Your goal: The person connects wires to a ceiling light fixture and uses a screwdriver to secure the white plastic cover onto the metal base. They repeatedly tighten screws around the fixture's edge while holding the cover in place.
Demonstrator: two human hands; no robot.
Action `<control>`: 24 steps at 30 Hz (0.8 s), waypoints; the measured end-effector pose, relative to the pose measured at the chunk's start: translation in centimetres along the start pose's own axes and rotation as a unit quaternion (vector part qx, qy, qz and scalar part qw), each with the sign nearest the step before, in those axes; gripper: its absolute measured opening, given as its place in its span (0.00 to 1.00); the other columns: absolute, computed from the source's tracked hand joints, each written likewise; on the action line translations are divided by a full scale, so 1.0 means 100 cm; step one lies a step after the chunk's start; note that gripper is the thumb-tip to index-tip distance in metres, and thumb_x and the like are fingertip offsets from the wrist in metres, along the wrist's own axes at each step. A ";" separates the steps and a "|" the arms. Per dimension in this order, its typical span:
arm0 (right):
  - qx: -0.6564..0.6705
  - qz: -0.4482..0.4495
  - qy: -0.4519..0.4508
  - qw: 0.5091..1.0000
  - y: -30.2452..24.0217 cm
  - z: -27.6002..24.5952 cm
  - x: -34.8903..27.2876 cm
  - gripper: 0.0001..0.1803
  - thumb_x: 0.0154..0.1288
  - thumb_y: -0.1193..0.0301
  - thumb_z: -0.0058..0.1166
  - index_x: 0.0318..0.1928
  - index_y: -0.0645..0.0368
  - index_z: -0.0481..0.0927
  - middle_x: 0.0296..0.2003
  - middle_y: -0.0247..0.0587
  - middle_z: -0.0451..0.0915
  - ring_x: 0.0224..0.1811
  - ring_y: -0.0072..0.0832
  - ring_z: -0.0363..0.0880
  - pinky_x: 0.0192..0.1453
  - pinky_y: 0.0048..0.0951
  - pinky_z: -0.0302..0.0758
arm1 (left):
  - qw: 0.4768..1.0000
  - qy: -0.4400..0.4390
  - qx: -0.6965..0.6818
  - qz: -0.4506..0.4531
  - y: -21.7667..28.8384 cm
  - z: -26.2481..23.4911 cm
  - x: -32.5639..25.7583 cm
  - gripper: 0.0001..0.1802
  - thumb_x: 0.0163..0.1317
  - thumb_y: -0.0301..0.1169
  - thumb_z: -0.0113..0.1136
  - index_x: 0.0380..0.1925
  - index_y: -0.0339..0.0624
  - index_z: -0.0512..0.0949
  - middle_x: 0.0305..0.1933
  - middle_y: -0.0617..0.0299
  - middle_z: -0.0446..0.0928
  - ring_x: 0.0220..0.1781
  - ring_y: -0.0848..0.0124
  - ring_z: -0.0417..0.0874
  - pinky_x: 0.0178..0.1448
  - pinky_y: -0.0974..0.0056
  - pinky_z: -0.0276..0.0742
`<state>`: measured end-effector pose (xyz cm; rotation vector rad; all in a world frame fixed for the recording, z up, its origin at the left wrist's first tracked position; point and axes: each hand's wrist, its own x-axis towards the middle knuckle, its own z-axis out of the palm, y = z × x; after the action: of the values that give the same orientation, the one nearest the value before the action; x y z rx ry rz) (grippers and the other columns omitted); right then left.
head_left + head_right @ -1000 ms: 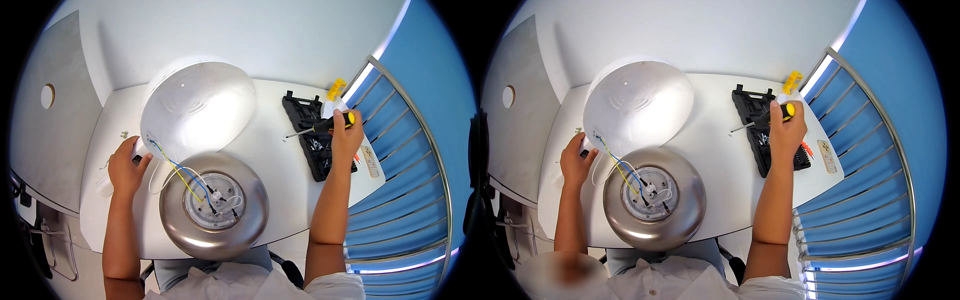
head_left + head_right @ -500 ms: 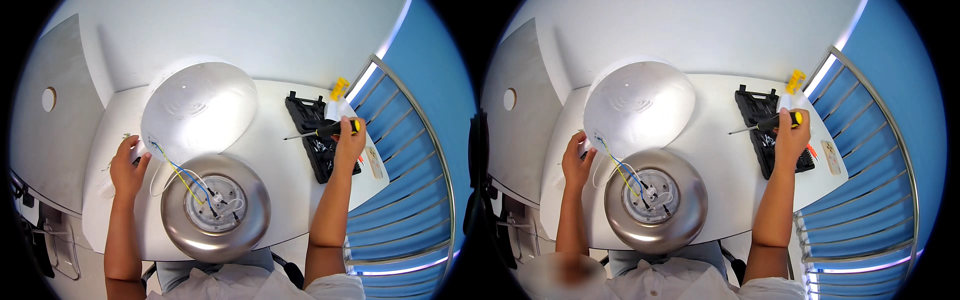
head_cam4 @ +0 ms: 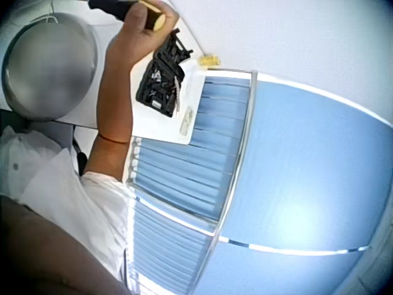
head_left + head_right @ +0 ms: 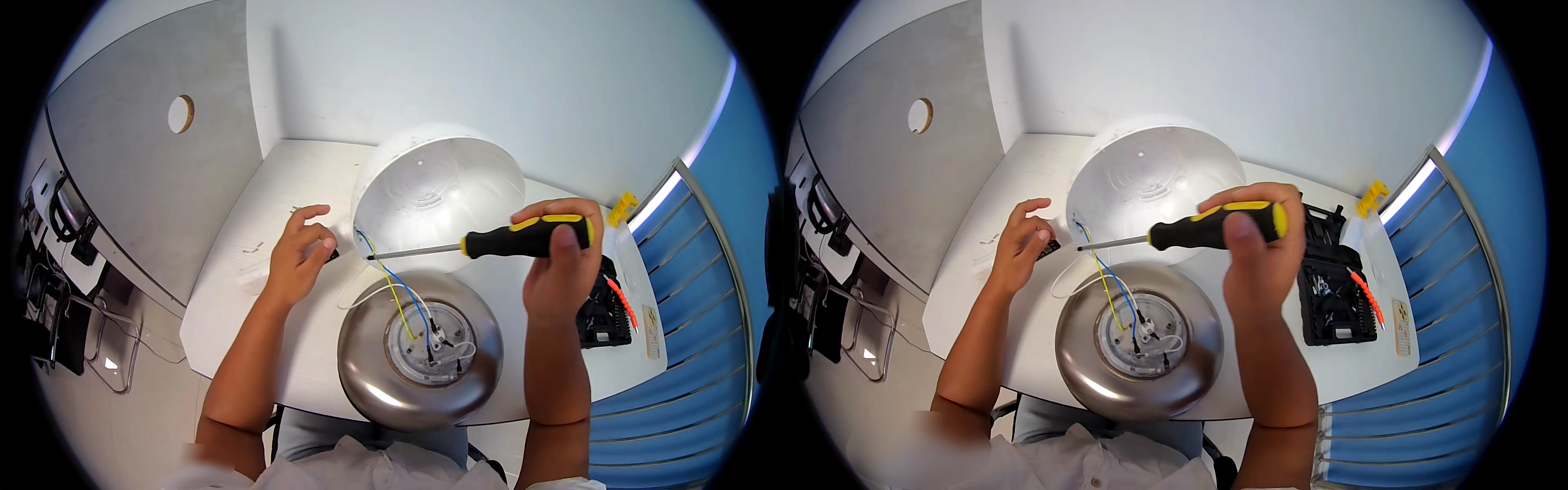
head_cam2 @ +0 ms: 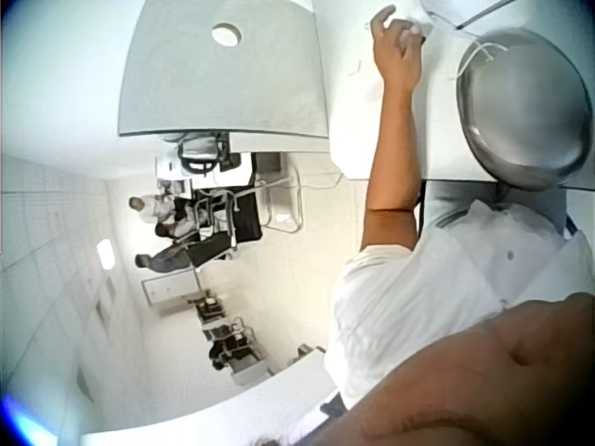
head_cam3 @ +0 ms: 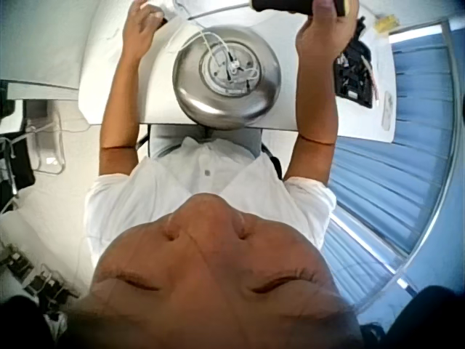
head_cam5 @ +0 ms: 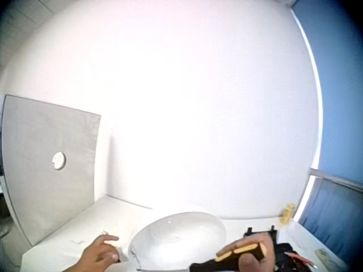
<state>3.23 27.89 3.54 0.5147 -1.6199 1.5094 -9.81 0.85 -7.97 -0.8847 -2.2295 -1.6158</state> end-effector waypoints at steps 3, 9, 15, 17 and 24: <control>-0.016 -0.008 -0.004 1.000 0.006 0.023 -0.002 0.24 0.66 0.52 0.56 0.44 0.61 0.68 0.34 0.52 0.81 0.36 0.31 0.81 0.46 0.28 0.78 | 0.999 -0.026 -0.019 -0.003 -0.003 -0.005 0.000 0.20 0.69 0.43 0.50 0.31 0.36 0.79 0.62 0.52 0.68 0.53 0.66 0.74 0.56 0.61 0.69; -0.008 -0.007 -0.001 1.000 0.024 0.033 -0.015 0.23 0.67 0.54 0.56 0.45 0.61 0.67 0.35 0.50 0.80 0.37 0.30 0.80 0.47 0.29 0.77 | 0.999 -0.026 0.006 0.022 0.000 -0.003 0.002 0.15 0.66 0.39 0.54 0.32 0.38 0.83 0.56 0.53 0.75 0.48 0.62 0.81 0.51 0.60 0.74; 0.017 -0.016 -0.006 1.000 0.034 0.031 -0.016 0.20 0.68 0.59 0.56 0.46 0.61 0.67 0.37 0.49 0.81 0.40 0.28 0.80 0.48 0.28 0.77 | 0.996 -0.082 0.017 -0.002 0.001 -0.008 0.004 0.13 0.66 0.35 0.54 0.34 0.36 0.80 0.59 0.54 0.71 0.54 0.63 0.75 0.56 0.59 0.72; 0.019 -0.017 -0.005 1.000 0.035 0.031 -0.016 0.20 0.68 0.59 0.56 0.46 0.61 0.67 0.37 0.49 0.81 0.40 0.28 0.80 0.49 0.28 0.77 | 0.995 -0.088 0.037 -0.026 0.004 -0.007 0.004 0.10 0.64 0.32 0.56 0.34 0.36 0.80 0.59 0.55 0.71 0.53 0.63 0.76 0.55 0.59 0.72; 0.023 -0.014 -0.018 0.999 0.036 0.029 -0.014 0.18 0.69 0.61 0.55 0.47 0.61 0.67 0.38 0.48 0.81 0.41 0.27 0.79 0.50 0.28 0.76 | 0.993 -0.078 0.085 -0.011 0.009 -0.006 0.003 0.05 0.57 0.25 0.61 0.33 0.36 0.79 0.60 0.57 0.71 0.50 0.64 0.77 0.53 0.62 0.73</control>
<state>0.36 25.52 0.46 0.5914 -1.6025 1.5273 -9.57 0.58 -6.96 -0.9716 -2.4462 -1.3839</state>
